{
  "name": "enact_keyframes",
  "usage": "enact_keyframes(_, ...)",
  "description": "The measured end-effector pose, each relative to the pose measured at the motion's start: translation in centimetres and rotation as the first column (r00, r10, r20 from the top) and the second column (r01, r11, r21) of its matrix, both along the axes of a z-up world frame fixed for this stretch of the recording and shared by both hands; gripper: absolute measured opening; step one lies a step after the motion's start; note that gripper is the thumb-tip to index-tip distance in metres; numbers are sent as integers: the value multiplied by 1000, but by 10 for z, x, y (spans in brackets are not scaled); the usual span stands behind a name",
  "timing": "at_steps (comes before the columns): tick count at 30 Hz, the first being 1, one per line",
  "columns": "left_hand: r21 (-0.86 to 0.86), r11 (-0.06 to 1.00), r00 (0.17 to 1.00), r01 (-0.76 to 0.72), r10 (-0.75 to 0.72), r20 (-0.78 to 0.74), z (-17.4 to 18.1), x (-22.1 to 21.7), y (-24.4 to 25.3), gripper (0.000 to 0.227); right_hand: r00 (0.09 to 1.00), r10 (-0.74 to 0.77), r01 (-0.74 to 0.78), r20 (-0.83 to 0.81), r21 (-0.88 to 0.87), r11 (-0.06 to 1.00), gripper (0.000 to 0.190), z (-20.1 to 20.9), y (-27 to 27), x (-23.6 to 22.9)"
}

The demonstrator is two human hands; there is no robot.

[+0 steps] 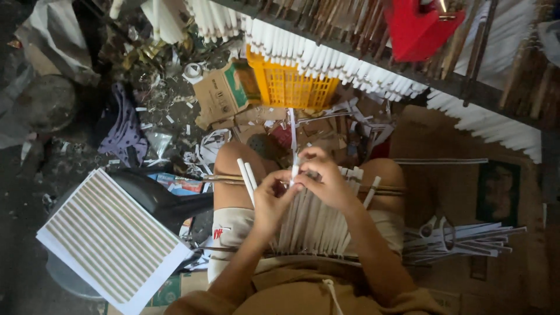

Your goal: Manually arranging thin white candles into a wooden frame for bundling.

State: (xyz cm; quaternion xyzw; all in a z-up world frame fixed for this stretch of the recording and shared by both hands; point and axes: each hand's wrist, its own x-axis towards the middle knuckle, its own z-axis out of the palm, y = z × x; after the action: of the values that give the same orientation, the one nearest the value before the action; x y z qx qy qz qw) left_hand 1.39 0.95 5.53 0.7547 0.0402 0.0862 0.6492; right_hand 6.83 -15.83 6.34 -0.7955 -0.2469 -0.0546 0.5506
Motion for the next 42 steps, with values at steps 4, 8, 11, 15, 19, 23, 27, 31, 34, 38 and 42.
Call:
enact_keyframes(4,-389,894,949,224,-291,-121,41,13,21,32,999,36,-32,31,-122,992,27,14,-1,-2)
enact_keyframes(8,-461,847,914,266,-374,-159,12,13,39,37,999,39,-35,25,-145,989,17,23,4,-6)
enact_keyframes(11,-438,855,915,277,-373,-150,19,9,42,37,998,31,-23,48,-158,987,19,26,6,-8)
enact_keyframes(15,-475,796,871,376,-478,-112,48,2,41,22,995,82,-81,-64,8,997,35,13,3,-5)
enact_keyframes(19,-582,678,779,450,-617,-117,68,-7,33,44,977,182,-159,-114,185,970,118,28,26,-9)
enact_keyframes(23,-623,742,867,247,-456,-199,44,8,25,35,959,257,-191,-120,398,897,128,28,39,-16)
enact_keyframes(27,-735,678,996,-17,-49,-69,26,17,17,27,984,148,-99,-102,380,920,93,49,35,-33)
enact_keyframes(31,-721,684,984,109,26,174,72,8,0,39,969,211,-155,-133,340,928,85,70,42,-41)
enact_keyframes(34,-396,917,972,45,52,231,63,2,0,33,995,59,-53,-83,70,996,98,36,43,-41)
enact_keyframes(38,-96,992,958,-87,110,266,56,8,26,33,995,58,-58,-86,1,998,90,54,47,-38)
enact_keyframes(42,-70,998,990,-12,22,140,60,3,36,37,992,27,-27,-125,1,1000,79,59,51,-42)
